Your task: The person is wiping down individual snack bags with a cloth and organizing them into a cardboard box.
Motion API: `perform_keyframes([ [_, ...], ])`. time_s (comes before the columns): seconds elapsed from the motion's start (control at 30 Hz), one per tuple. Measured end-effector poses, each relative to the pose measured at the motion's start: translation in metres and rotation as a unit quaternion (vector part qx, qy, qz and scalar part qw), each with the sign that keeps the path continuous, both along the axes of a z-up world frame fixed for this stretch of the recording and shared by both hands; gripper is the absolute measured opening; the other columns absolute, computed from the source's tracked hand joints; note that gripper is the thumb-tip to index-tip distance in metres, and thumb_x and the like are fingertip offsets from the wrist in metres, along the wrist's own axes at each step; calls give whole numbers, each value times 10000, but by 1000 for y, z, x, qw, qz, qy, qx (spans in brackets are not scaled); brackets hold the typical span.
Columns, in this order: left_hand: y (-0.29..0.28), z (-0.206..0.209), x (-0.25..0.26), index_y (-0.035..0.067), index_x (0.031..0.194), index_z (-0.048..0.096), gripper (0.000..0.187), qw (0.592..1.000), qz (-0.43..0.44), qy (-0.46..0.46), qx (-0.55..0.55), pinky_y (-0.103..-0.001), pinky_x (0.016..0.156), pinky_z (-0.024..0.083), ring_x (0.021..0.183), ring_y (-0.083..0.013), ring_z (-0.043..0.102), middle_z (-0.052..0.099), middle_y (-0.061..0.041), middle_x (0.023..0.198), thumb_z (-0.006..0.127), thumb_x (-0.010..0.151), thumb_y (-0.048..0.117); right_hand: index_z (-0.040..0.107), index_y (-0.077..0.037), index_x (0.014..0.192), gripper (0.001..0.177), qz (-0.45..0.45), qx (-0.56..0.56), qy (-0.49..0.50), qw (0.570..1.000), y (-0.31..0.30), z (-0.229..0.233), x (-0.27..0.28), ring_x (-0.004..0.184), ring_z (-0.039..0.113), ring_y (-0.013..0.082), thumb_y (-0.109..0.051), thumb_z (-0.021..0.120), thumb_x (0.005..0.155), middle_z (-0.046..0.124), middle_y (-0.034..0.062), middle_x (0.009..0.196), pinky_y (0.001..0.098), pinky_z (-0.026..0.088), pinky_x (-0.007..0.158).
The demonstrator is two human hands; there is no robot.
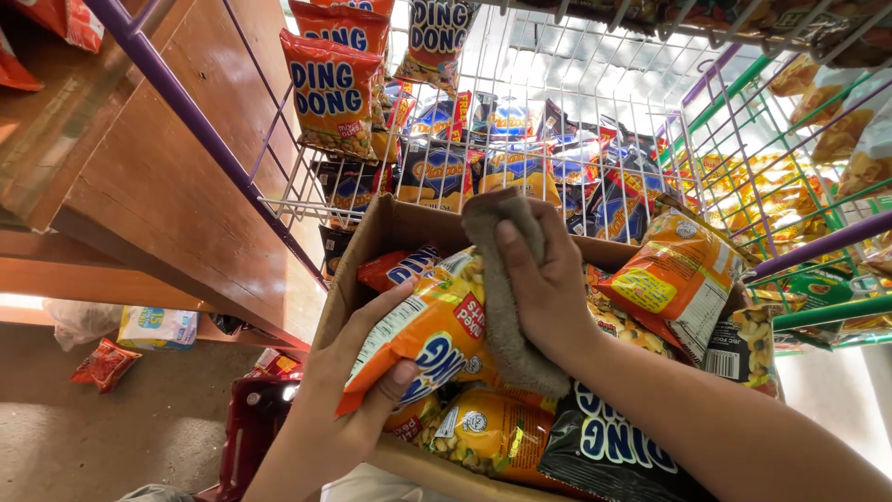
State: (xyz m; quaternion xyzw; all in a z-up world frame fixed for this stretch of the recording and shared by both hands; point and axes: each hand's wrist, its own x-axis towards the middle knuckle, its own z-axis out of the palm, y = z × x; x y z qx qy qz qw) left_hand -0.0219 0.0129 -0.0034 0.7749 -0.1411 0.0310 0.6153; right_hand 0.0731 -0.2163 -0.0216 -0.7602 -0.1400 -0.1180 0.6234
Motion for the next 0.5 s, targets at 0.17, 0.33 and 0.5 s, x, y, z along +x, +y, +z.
perform_keyframes([
  [0.17,-3,-6,5,65,1539,447,695,995,-79,34,-40,-390,1129,441,1412,-271,552,544,-179,1585,741,926,212,615,-53,1195,203,-63,6,-41,997,-16,36,-6,778,593,86,-220,618,1081,680,12,903,296,510,690],
  [0.33,-5,-17,7,67,1622,150,1152,995,4,-96,-12,-452,1185,346,1547,-348,252,170,-228,1685,889,765,280,673,-60,1133,332,-4,-393,-531,751,-23,82,-25,653,577,128,-263,838,928,578,-38,766,373,419,591],
  [0.5,-6,-21,12,42,1594,281,1054,963,3,-129,236,-415,1121,401,1431,-358,458,448,-218,1561,777,743,417,646,-199,1325,386,144,-376,-537,741,12,64,-58,762,563,147,-217,712,945,526,-40,853,330,447,677],
])
